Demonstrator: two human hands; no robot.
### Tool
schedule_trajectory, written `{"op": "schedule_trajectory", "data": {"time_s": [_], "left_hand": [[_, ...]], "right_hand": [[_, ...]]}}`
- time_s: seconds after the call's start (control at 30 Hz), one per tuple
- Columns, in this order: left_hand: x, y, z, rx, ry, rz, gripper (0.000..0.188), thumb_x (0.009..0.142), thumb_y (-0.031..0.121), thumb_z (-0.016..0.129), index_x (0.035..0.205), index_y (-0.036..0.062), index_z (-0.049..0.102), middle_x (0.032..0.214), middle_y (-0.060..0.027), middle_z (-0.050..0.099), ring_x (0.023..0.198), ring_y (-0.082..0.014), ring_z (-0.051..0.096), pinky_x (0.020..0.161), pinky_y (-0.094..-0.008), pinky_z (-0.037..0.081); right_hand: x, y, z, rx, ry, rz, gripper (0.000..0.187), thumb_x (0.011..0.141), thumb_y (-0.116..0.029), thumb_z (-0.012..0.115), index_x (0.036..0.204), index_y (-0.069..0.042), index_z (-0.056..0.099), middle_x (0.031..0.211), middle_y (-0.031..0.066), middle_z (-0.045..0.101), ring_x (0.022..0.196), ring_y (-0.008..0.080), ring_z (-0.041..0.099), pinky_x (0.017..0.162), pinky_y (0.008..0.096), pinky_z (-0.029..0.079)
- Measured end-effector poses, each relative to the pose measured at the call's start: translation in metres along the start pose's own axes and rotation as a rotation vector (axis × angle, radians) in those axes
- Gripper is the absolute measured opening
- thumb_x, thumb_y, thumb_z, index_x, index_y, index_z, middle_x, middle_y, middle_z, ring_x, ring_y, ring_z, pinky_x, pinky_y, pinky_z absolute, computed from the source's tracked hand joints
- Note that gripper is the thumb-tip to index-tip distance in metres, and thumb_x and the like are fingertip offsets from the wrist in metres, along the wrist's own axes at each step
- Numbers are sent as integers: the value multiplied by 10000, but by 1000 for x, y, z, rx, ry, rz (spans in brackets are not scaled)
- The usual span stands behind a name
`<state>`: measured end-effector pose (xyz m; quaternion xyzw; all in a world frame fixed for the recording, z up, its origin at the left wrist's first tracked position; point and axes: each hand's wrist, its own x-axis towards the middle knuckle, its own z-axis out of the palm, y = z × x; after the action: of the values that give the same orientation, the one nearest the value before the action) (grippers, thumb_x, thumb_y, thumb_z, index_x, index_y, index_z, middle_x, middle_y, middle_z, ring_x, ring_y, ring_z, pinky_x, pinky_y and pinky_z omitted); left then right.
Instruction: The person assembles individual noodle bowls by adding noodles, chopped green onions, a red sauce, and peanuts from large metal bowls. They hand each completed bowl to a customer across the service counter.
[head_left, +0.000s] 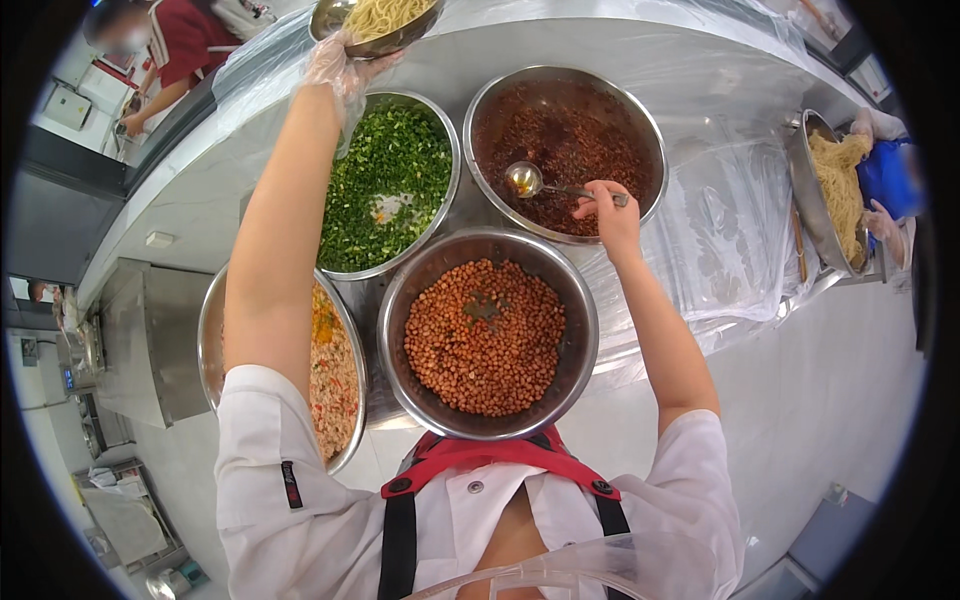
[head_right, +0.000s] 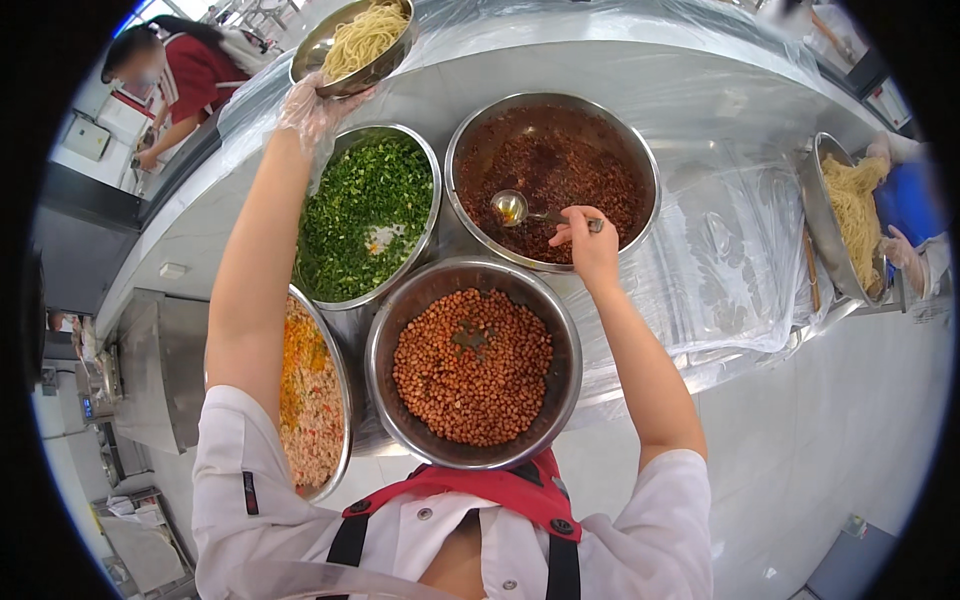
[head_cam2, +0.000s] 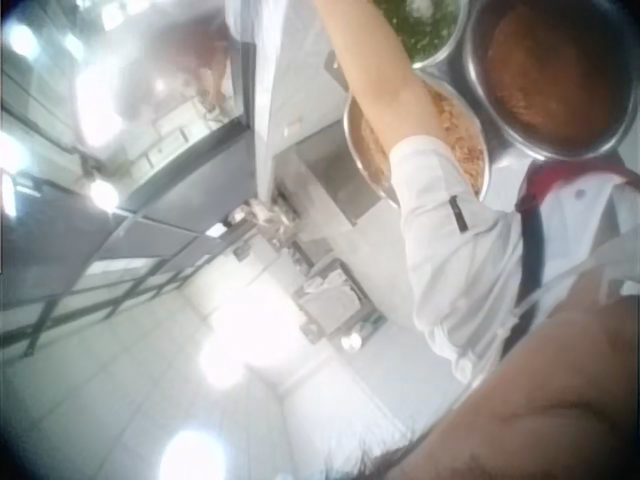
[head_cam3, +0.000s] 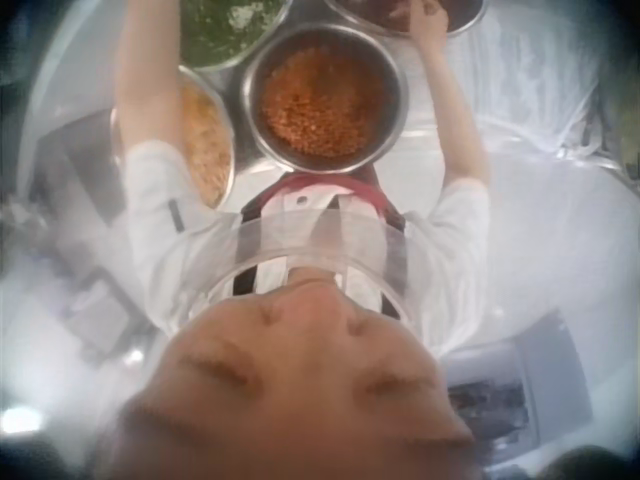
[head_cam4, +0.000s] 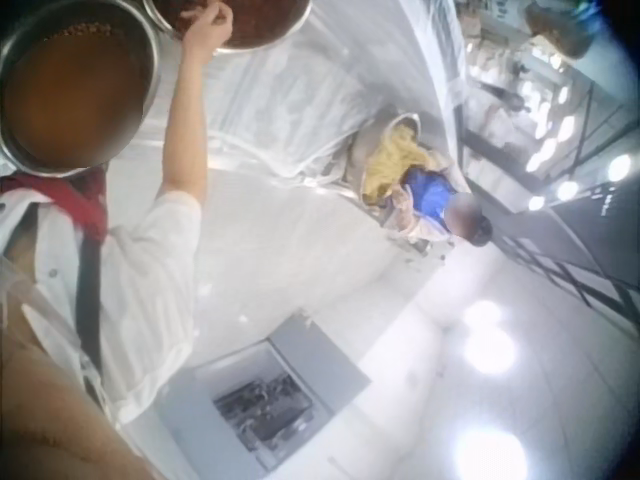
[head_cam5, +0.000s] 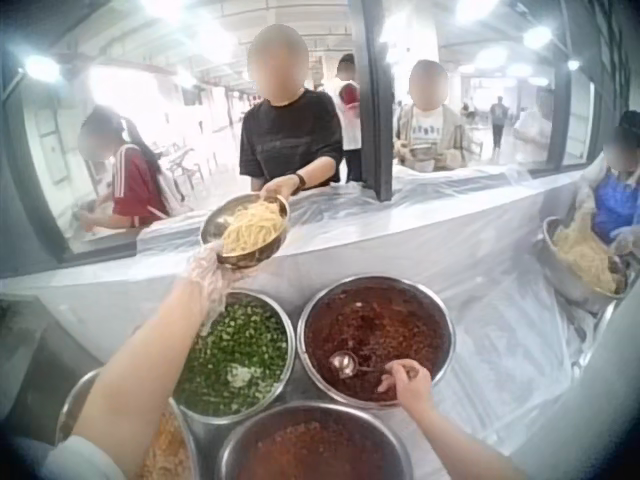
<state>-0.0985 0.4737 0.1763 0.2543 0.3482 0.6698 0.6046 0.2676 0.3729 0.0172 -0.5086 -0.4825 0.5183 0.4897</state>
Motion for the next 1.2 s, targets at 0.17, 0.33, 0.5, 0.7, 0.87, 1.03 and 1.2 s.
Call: {"op": "schedule_trajectory", "data": {"time_s": [0.17, 0.33, 0.5, 0.7, 0.87, 1.03, 1.2], "left_hand": [[-46, 11, -15, -79, 11, -4, 510, 823, -16, 343, 1305, -92, 196, 1329, -286, 304, 1201, -475, 357, 937, -672, 361], [-157, 18, -48, -80, 11, -59, 611, 711, -67, 319, 1296, -146, 162, 1328, -329, 273, 1226, -503, 294, 1000, -632, 318], [-271, -12, -86, 2, 283, 2, 578, 699, -67, 313, 1248, -192, 185, 1255, -342, 366, 1124, -461, 456, 847, -543, 513], [-380, -46, -94, -21, 615, 130, 477, 717, -54, 341, 1169, -204, 310, 1208, -313, 439, 1070, -421, 517, 810, -510, 548], [-426, -59, -111, -66, 801, 211, 318, 728, -46, 379, 1016, -170, 429, 1142, -285, 498, 1021, -386, 554, 797, -492, 561], [-450, -59, -127, -70, 833, 168, 92, 725, -65, 380, 746, -55, 469, 1078, -252, 530, 966, -358, 580, 794, -473, 565], [-453, -62, -125, -119, 785, 177, 410, 679, -91, 392, 1086, -74, 442, 1090, -199, 526, 955, -304, 576, 806, -464, 541]], "right_hand": [[-12, -22, -19, 145, -2, 11, 211, 914, -162, 486, 951, 30, 565, 774, 159, 638, 596, 164, 612, 581, 257, 480], [-69, -55, -34, 147, -128, 1, 222, 928, -167, 460, 948, 23, 573, 797, 136, 641, 608, 131, 596, 595, 239, 412], [-128, -11, -15, 3, -225, 216, 217, 931, -156, 452, 956, 23, 572, 773, 135, 634, 605, 146, 609, 603, 248, 435], [-215, 63, 42, -456, -447, -238, 128, 856, -34, 523, 959, 30, 564, 853, 157, 599, 655, 227, 616, 642, 299, 478], [-259, 59, 67, -387, -497, -188, 114, 865, -31, 513, 954, 15, 567, 822, 139, 603, 682, 232, 618, 649, 297, 469], [-246, 35, 63, -136, -334, 113, 186, 934, -99, 436, 965, 55, 536, 790, 109, 619, 643, 134, 619, 640, 244, 459], [-227, -48, 57, -55, -256, 138, 211, 938, -128, 440, 997, 58, 522, 795, 133, 603, 620, 157, 609, 623, 258, 481]]}}
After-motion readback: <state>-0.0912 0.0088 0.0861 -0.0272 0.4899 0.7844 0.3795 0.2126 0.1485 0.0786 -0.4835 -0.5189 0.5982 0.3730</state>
